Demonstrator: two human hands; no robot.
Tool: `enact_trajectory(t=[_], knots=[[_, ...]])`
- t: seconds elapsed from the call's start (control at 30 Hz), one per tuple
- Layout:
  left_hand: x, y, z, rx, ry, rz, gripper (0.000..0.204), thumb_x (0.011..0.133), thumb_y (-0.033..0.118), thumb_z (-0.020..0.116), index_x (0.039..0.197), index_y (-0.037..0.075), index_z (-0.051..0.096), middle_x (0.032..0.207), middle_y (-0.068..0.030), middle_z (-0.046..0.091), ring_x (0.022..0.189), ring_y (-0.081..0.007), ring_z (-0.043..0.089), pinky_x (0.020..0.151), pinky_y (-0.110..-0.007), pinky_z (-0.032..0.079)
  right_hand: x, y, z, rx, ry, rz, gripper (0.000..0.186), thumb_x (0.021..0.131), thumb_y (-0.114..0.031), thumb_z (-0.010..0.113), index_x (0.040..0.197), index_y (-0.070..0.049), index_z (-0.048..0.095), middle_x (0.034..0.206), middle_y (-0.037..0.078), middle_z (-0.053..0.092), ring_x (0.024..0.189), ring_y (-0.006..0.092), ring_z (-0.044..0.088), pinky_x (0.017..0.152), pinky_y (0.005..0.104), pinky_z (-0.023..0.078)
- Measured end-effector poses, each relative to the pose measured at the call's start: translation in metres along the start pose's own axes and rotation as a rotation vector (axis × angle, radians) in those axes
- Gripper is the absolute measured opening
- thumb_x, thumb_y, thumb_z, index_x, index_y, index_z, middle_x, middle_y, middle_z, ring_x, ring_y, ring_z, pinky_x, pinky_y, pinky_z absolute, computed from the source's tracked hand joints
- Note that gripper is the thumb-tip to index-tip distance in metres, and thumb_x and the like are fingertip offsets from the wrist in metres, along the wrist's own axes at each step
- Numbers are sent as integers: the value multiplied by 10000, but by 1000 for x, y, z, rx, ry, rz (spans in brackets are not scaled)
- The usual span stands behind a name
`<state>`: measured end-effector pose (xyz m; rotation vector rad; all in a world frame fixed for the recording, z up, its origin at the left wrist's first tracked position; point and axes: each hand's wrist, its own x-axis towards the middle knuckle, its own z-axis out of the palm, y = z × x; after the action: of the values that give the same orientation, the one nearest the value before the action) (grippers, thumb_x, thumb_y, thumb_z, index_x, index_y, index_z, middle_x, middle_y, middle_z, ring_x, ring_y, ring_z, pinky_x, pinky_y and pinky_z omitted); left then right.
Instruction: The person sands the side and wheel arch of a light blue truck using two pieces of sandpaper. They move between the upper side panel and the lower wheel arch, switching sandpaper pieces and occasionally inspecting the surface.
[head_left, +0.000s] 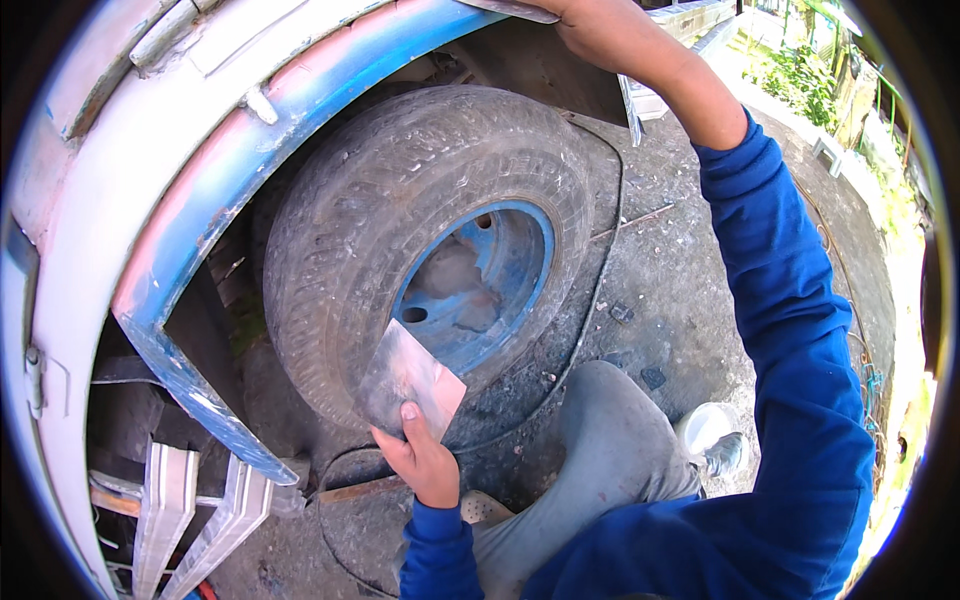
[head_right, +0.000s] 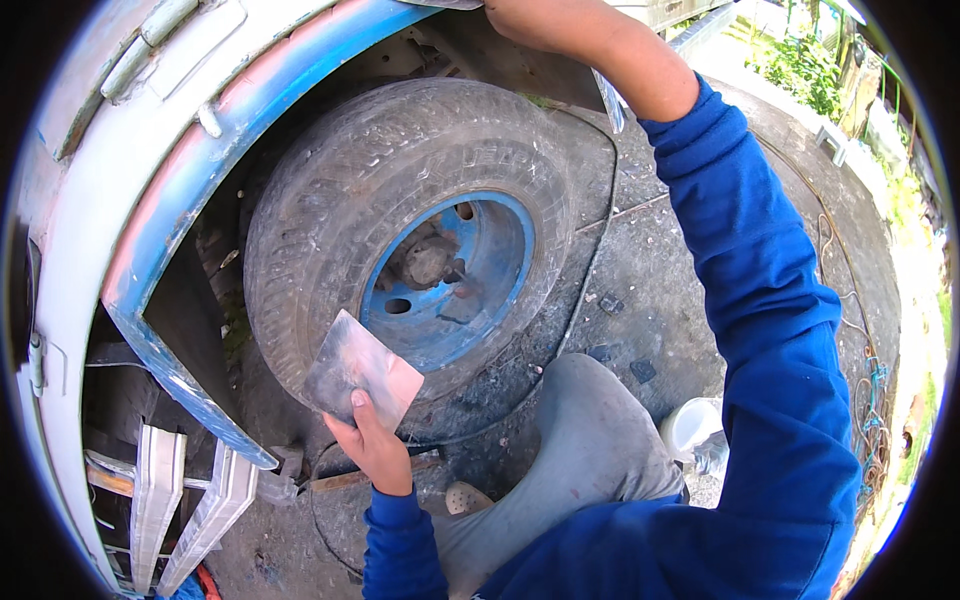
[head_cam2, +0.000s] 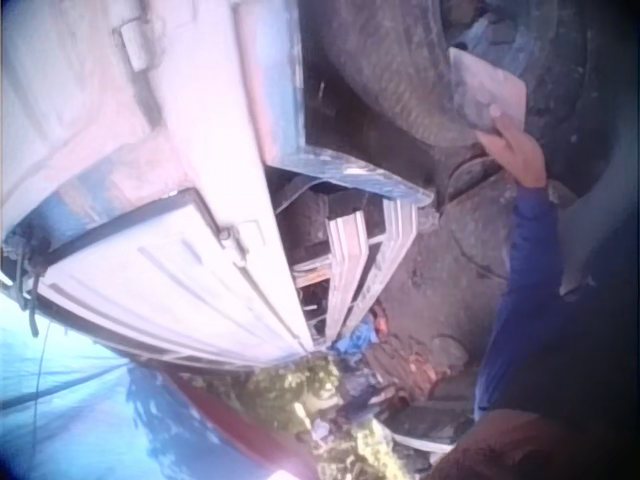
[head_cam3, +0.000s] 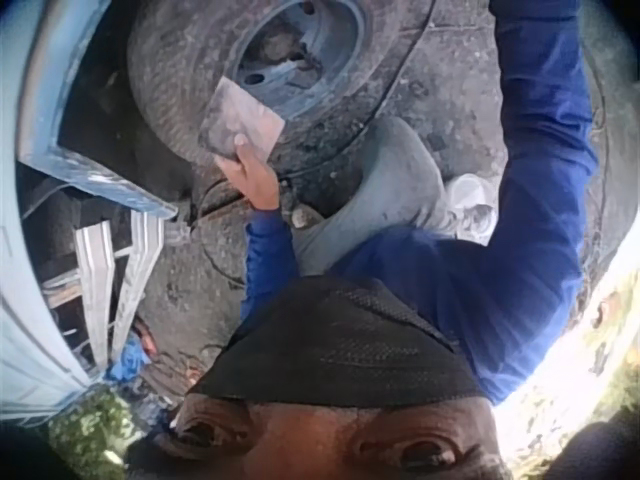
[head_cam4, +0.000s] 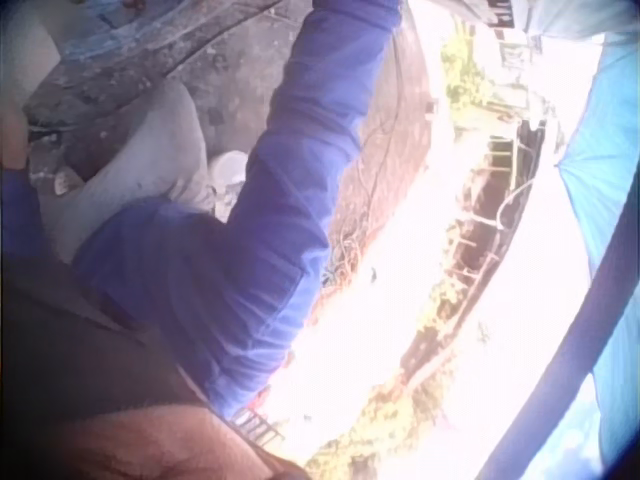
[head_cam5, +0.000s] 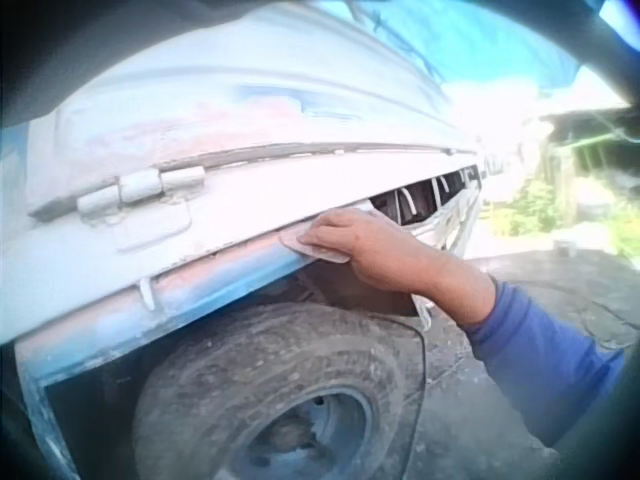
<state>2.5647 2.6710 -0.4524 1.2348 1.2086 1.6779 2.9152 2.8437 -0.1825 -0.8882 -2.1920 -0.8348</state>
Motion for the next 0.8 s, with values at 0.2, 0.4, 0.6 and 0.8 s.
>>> enact_trajectory(t=[0.2, 0.4, 0.6, 0.8], knots=[[9, 1, 4, -46, -34, -7, 469, 1079, 234, 544, 1433, -43, 412, 1381, -150, 541, 1241, -202, 535, 1067, -351, 419, 13, -3, -36, 141, -131, 1, 615, 744, 139, 454, 1284, -69, 663, 1146, 208, 649, 1118, 413, 613, 999, 445, 483], [10, 4, 11, -119, -38, -85, 464, 1074, 239, 558, 1436, -18, 423, 1377, -133, 546, 1241, -197, 538, 1064, -355, 424, -1, -17, -21, -25, 16, -87, 524, 841, 42, 493, 1335, -71, 629, 1044, 200, 672, 964, 406, 651, 845, 462, 526], [16, -3, 16, -544, 28, -323, 421, 1073, 216, 544, 1435, 30, 436, 1372, -121, 572, 1252, -252, 580, 1055, -421, 489, -95, -168, 12, 628, -124, 256, 756, 769, 176, 607, 1465, -114, 547, 1424, 161, 526, 1364, 365, 486, 1132, 439, 394], [10, -9, 26, -701, 31, -459, 319, 1051, 98, 553, 1354, 29, 485, 1286, -127, 626, 1164, -247, 642, 981, -400, 543, -149, -287, 53, 975, -197, 119, 834, 686, 129, 714, 1449, -174, 568, 1364, 113, 520, 1307, 388, 495, 1109, 504, 419]])
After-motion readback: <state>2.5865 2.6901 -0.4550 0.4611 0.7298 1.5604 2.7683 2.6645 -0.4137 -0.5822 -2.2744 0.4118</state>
